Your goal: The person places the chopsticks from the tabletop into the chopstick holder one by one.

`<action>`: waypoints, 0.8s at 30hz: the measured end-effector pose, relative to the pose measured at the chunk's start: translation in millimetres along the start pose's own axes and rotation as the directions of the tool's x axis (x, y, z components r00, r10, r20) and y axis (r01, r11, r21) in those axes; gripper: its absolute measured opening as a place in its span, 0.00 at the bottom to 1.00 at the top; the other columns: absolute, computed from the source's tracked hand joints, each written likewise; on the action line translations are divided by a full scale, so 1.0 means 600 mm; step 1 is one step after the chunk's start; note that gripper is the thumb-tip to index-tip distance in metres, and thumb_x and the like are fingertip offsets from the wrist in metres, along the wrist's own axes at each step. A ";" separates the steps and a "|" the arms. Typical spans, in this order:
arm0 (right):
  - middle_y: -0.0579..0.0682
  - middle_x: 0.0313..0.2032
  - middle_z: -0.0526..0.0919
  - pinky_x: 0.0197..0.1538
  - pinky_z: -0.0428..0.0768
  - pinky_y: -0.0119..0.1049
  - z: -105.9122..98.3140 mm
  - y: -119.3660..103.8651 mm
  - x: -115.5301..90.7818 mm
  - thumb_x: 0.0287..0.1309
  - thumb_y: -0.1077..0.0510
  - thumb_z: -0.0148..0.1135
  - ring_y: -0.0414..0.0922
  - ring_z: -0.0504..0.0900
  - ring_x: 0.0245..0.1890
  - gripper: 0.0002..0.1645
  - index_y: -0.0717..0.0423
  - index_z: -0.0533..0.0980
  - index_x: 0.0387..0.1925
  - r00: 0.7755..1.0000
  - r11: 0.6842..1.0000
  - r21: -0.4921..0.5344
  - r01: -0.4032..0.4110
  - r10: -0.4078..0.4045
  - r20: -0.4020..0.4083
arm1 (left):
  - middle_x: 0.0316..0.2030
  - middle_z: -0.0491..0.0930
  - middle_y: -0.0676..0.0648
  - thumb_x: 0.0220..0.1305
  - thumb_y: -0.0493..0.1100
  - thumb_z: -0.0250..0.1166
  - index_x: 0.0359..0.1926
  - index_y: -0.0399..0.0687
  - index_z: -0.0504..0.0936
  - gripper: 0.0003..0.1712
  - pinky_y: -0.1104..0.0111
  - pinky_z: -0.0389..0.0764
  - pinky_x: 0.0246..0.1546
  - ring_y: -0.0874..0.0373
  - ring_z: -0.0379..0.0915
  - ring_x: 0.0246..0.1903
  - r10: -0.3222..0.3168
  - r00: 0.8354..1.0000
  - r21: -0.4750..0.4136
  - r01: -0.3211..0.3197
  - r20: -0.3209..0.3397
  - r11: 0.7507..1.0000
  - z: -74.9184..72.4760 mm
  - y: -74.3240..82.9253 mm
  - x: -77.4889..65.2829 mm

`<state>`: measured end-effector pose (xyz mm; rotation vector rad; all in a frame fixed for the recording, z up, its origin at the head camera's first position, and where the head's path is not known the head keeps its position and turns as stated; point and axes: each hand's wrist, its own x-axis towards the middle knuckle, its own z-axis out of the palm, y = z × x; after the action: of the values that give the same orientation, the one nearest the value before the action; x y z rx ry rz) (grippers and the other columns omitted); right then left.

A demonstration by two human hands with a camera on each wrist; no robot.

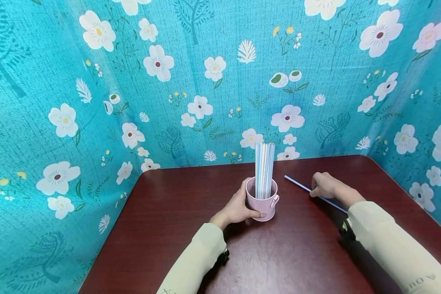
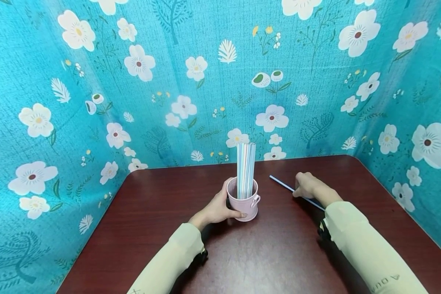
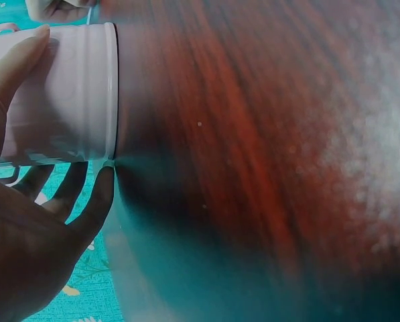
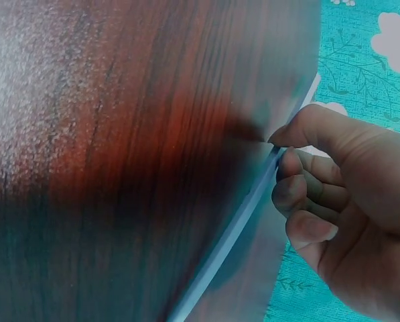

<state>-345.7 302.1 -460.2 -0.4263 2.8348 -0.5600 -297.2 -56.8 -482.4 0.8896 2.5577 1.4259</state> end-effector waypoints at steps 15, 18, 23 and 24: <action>0.47 0.23 0.83 0.30 0.77 0.38 -0.057 -0.052 -0.026 0.57 0.60 0.69 0.42 0.79 0.23 0.07 0.61 0.82 0.28 0.940 0.995 0.066 0.078 -0.051 -0.336 | 0.66 0.70 0.52 0.44 0.40 0.86 0.77 0.65 0.49 0.68 0.62 0.67 0.68 0.57 0.69 0.63 0.000 1.000 -0.023 0.000 0.001 1.000 -0.001 0.001 0.000; 0.50 0.26 0.86 0.29 0.77 0.37 -0.074 -0.072 -0.035 0.60 0.60 0.67 0.43 0.80 0.23 0.08 0.63 0.83 0.31 0.906 0.992 0.099 0.079 -0.030 -0.423 | 0.66 0.70 0.53 0.44 0.41 0.86 0.77 0.65 0.49 0.68 0.62 0.67 0.67 0.58 0.69 0.62 0.002 1.000 -0.014 -0.002 0.004 1.000 0.001 0.001 -0.002; 0.52 0.27 0.87 0.26 0.75 0.38 -0.103 -0.112 -0.049 0.63 0.57 0.67 0.45 0.80 0.22 0.10 0.62 0.83 0.36 0.852 0.984 0.155 0.090 0.004 -0.523 | 0.67 0.70 0.51 0.45 0.40 0.85 0.77 0.63 0.49 0.68 0.61 0.67 0.68 0.56 0.69 0.63 0.012 1.000 -0.018 -0.012 0.003 1.000 0.000 0.002 -0.002; 0.52 0.27 0.87 0.27 0.75 0.38 -0.108 -0.120 -0.052 0.64 0.57 0.66 0.45 0.80 0.22 0.10 0.62 0.83 0.36 0.842 0.983 0.157 0.095 0.005 -0.540 | 0.67 0.70 0.51 0.45 0.40 0.85 0.77 0.63 0.48 0.68 0.61 0.67 0.68 0.55 0.69 0.63 0.012 1.000 -0.022 -0.012 0.004 1.000 -0.001 0.003 -0.001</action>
<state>-317.0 270.1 -368.1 -0.3442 3.2616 -1.0894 -295.9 -56.9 -481.0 0.9052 2.5330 1.4509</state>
